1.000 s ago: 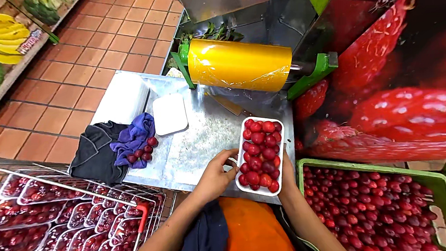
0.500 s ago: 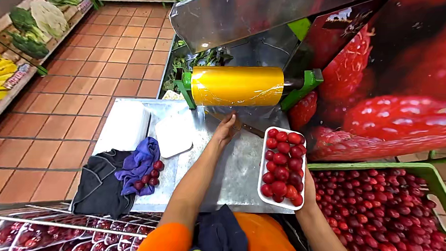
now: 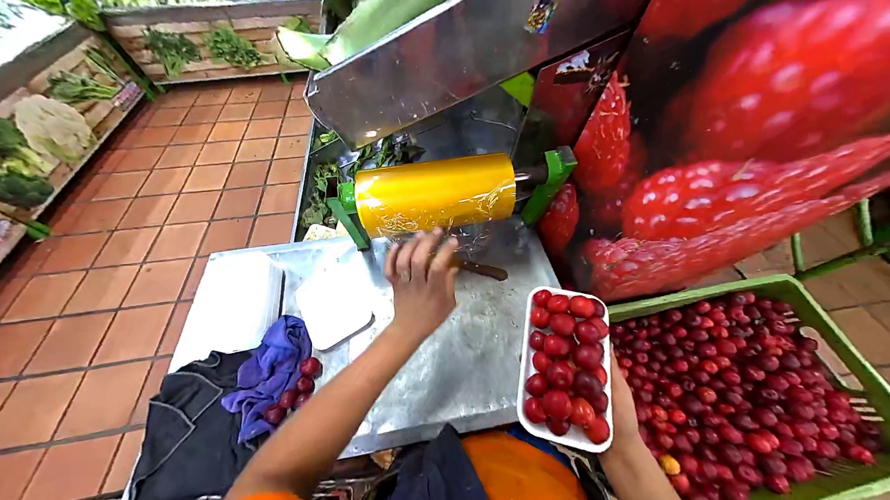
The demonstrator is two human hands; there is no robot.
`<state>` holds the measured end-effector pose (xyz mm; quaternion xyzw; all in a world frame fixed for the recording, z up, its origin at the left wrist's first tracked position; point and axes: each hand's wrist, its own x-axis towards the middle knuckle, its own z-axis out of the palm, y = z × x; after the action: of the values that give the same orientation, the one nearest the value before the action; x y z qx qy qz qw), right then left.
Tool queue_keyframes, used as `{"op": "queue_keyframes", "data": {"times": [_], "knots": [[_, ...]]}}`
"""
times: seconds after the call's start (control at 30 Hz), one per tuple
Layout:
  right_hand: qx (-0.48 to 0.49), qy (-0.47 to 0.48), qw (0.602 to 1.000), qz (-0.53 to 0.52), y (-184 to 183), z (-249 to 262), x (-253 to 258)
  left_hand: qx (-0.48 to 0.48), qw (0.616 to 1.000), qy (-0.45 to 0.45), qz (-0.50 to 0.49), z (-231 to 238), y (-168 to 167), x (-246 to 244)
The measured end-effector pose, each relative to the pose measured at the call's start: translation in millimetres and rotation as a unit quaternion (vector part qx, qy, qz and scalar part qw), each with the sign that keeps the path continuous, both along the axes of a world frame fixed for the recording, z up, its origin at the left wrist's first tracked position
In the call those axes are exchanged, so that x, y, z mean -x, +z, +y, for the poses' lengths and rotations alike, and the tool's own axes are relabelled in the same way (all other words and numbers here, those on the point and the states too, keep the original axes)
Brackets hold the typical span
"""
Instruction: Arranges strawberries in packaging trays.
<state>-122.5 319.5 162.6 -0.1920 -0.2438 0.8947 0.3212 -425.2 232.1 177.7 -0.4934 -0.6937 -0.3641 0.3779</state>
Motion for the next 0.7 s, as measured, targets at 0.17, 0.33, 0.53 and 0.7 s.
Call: {"op": "queue_keyframes", "data": {"times": [0.17,0.33,0.53,0.7], "knots": [[0.009,0.003,0.999,-0.05,17,-24,18,0.234,0.966,-0.08,-0.081,51,14,49],[0.008,0.085,0.996,0.029,-13,-16,55,0.085,0.977,-0.184,-0.073,37,69,32],[-0.019,0.164,0.985,0.051,-40,-4,121,0.094,0.981,-0.164,-0.036,-36,88,-51],[-0.113,0.136,0.98,-0.09,-3,-12,136,0.11,0.984,-0.138,-0.018,-111,68,-162]]}}
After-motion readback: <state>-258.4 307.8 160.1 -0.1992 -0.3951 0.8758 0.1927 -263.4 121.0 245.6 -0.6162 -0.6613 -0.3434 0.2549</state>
